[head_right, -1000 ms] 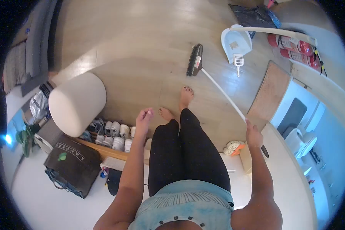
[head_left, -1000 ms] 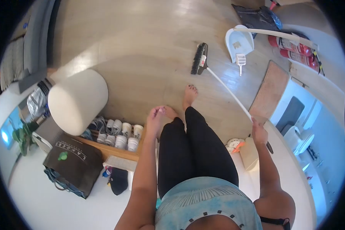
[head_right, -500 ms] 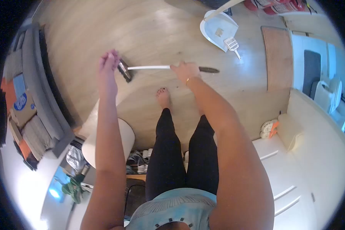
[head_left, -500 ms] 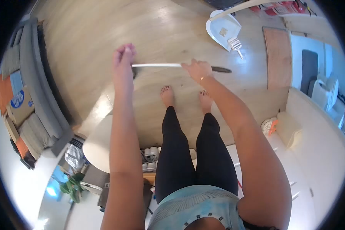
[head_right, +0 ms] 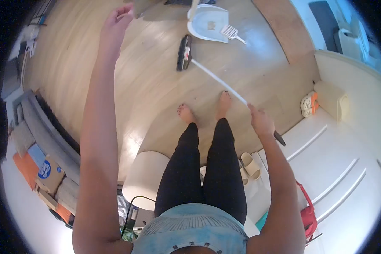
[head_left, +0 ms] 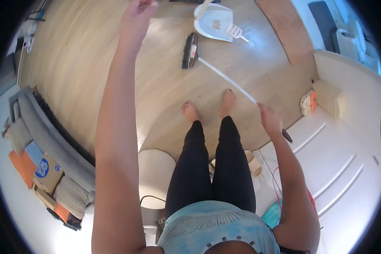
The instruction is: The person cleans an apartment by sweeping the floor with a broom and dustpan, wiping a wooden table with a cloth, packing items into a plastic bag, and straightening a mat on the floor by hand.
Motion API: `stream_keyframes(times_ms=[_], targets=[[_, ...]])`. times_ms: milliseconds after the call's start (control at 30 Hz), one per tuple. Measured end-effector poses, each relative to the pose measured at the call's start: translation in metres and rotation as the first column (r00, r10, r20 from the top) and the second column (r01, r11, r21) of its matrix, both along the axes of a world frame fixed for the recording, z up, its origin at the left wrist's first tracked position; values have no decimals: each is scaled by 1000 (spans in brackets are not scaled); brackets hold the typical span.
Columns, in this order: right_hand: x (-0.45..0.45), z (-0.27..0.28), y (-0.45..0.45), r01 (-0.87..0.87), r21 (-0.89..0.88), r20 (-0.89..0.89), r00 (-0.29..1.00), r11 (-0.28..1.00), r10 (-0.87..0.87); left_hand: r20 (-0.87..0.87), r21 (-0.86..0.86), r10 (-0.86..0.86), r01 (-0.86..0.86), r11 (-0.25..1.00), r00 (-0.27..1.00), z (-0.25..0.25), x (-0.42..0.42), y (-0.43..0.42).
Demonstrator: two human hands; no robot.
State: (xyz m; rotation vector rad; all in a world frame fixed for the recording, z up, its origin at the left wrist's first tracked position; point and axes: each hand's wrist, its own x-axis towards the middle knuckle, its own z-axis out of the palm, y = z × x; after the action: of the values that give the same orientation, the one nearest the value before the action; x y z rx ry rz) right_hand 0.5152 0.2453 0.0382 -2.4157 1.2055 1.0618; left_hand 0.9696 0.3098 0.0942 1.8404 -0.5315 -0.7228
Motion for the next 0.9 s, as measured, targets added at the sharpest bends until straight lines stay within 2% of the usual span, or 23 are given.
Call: stream_keyframes(times_ms=[67, 133, 200, 267, 300, 333, 367, 400, 467, 500, 567, 633, 700, 733, 767, 800, 900], targets=[[-17, 42, 16, -4, -103, 29, 1000, 995, 7, -11, -15, -103, 103, 995, 995, -9, -4, -49], [-31, 79, 27, 135, -93, 25, 991, 987, -133, 300, -68, -137, 164, 984, 944, -14, -18, -95], [-78, 85, 39, 235, 6, -36, 971, 972, -235, 359, -112, -148, 201, 973, 921, -17, -28, -130], [-125, 88, 45, 437, 424, 111, 844, 793, -525, 413, -161, -155, 240, 957, 897, -15, -43, -159], [-125, 97, 42, 449, 414, 124, 834, 792, -538, 335, -85, -209, 251, 964, 919, -11, -47, -170], [-116, 116, 35, 456, 309, 119, 852, 835, -509, 252, -5, -252, 261, 965, 934, -11, -49, -179], [-112, 132, 30, 458, 205, 100, 869, 865, -484, 442, -222, -220, 344, 912, 869, -33, -48, -196], [-113, 140, 25, 467, 201, 108, 863, 861, -493, 448, -227, -226, 355, 907, 865, -53, -44, -206], [-116, 148, 9, 528, 145, 74, 837, 837, -542, 114, -162, -72, 90, 983, 991, -78, -31, -221], [-117, 144, -3, 527, 142, 80, 838, 838, -540, 118, -167, -70, 89, 982, 991, -74, -28, -223], [-116, 131, -30, 508, 181, 222, 813, 842, -539, -24, 56, -111, 112, 992, 994, -62, -31, -207], [-104, 101, -71, 474, 167, 290, 814, 864, -503, 34, 39, -60, 59, 998, 998, -60, -35, -191], [-85, 59, -122, 416, 118, 332, 839, 901, -431, 4, 35, 32, -33, 999, 999, -37, -47, -170], [-66, 42, -151, 354, 44, 298, 888, 934, -351, -8, 61, 71, -70, 996, 997, -35, -45, -157], [-49, 21, -179, 342, 48, 429, 841, 939, -328, -20, 89, 107, -105, 990, 994, -35, -44, -144], [-36, -10, -204, 350, 22, 453, 832, 937, -321, -21, 85, 144, -142, 986, 989, -28, -52, -135], [26, -53, -272, 283, -18, 399, 881, 959, -253, -40, 69, 216, -213, 975, 976, -16, -67, -107]])
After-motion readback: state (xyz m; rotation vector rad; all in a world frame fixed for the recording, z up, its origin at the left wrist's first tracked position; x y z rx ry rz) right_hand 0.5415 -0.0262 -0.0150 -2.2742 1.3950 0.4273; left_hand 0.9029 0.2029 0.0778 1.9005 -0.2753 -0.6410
